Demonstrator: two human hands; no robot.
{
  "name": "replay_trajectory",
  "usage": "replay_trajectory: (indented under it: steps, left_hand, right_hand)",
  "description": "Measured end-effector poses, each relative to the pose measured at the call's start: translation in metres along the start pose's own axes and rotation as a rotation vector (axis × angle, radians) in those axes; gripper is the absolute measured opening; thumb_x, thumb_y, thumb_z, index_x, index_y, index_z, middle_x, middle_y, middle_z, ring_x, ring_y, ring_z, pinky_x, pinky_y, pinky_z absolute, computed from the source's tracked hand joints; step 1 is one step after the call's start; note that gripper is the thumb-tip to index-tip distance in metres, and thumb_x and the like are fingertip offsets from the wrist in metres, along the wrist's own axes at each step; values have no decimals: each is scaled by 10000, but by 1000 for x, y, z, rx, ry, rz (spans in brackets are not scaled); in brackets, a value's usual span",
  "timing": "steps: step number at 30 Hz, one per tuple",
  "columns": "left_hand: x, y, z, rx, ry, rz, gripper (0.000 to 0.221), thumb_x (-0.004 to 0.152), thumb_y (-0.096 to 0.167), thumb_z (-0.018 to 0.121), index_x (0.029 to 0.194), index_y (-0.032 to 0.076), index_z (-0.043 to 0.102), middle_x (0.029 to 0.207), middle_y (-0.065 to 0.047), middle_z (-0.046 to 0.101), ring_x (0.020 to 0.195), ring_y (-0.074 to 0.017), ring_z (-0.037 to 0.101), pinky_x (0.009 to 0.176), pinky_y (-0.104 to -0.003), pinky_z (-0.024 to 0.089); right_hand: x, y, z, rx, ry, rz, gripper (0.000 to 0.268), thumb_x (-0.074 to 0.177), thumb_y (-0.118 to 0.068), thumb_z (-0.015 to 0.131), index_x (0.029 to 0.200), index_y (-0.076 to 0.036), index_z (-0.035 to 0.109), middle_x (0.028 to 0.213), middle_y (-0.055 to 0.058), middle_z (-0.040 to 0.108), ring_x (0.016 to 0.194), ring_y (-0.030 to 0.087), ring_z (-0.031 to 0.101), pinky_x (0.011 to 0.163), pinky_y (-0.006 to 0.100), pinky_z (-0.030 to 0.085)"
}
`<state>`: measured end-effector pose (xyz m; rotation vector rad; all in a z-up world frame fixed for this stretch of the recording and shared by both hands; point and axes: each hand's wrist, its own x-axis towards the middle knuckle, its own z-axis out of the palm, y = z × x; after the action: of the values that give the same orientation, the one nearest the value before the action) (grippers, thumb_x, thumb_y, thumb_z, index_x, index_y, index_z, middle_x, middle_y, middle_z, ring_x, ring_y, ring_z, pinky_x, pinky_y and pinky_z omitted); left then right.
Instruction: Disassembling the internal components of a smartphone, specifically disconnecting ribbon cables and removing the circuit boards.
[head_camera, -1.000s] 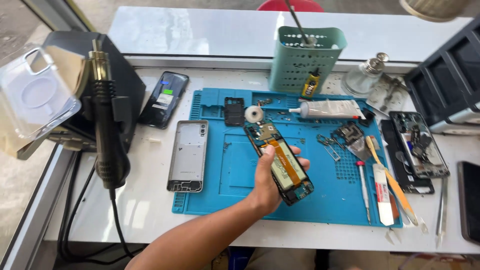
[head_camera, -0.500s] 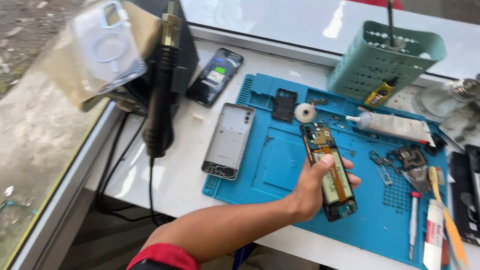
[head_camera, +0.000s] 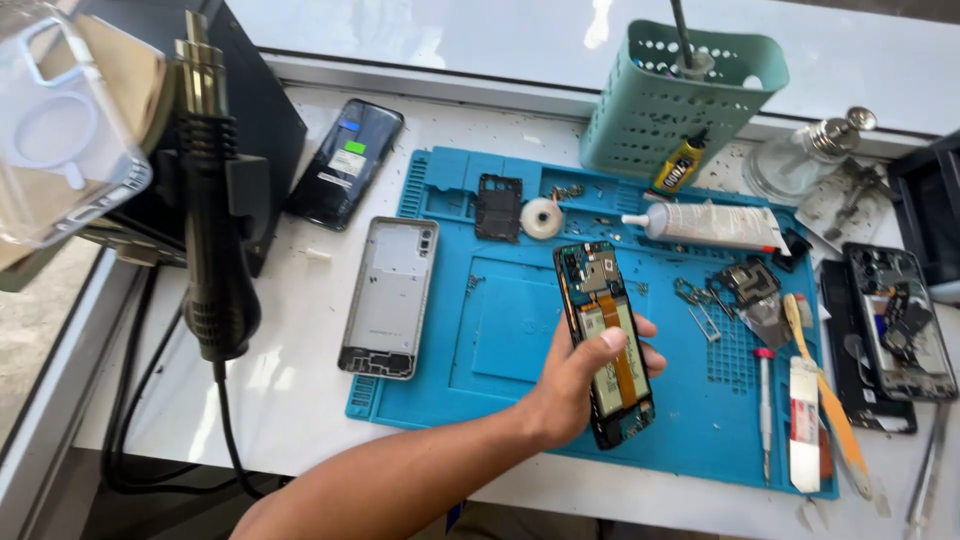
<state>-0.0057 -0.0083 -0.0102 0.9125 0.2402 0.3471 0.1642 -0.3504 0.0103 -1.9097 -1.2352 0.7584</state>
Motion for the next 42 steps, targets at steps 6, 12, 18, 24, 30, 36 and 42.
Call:
replay_trajectory:
  steps: [6, 12, 18, 24, 30, 36, 42]
  left_hand:
    - [2, 5, -6, -123, -193, -65, 650, 921, 611, 545, 1197, 34, 664, 1007, -159, 738, 944, -259, 725, 829, -399, 580]
    - [6, -2, -10, -332, -293, -161, 724, 1008, 627, 438, 1401, 27, 535, 1255, -161, 660, 994, -279, 702, 903, -422, 566]
    - [7, 3, -10, -301, -241, -252, 818, 979, 677, 385, 1377, -15, 566, 1235, -210, 660, 966, -271, 709, 875, -389, 583]
    - [8, 3, -8, -306, -196, -265, 847, 958, 689, 401, 1380, -26, 566, 1037, -251, 707, 939, -300, 716, 875, -410, 589]
    - [8, -2, -9, -296, -218, -236, 804, 984, 650, 394, 1426, -8, 530, 1240, -229, 649, 965, -295, 696, 878, -410, 571]
    - [7, -3, -10, -313, -249, -243, 734, 1006, 624, 426, 1360, -4, 564, 1255, -194, 632, 1007, -278, 683, 897, -398, 562]
    - [7, 1, -8, -293, -244, -232, 726, 1012, 607, 424, 1423, 16, 521, 1231, -200, 627, 999, -278, 676, 905, -399, 559]
  right_hand:
    - [113, -149, 68, 70, 370, -4, 196, 869, -165, 645, 953, -68, 793, 934, 87, 865, 868, 187, 843, 818, 322, 681]
    - [189, -149, 73, 330, 652, -316, 134, 971, 93, 576, 1100, 61, 591, 1117, 229, 682, 890, 302, 723, 855, 365, 646]
    - [202, -131, 85, 16, 630, -475, 133, 1050, 73, 463, 1122, 51, 572, 1240, 233, 591, 969, 286, 755, 861, 320, 665]
    - [204, -122, 84, 49, 593, -485, 147, 1047, 20, 473, 1141, 72, 572, 1240, 256, 566, 977, 292, 726, 875, 346, 700]
    - [199, -122, 85, 175, 599, -416, 144, 1059, -59, 500, 1164, 28, 546, 1279, 242, 560, 1036, 268, 704, 892, 361, 716]
    - [200, -121, 82, 355, 627, -333, 146, 991, 34, 525, 1135, 32, 545, 1256, 226, 577, 975, 257, 677, 828, 386, 714]
    - [200, -117, 78, 429, 597, -295, 192, 967, 10, 541, 1152, 53, 572, 1229, 198, 594, 1000, 263, 676, 844, 384, 708]
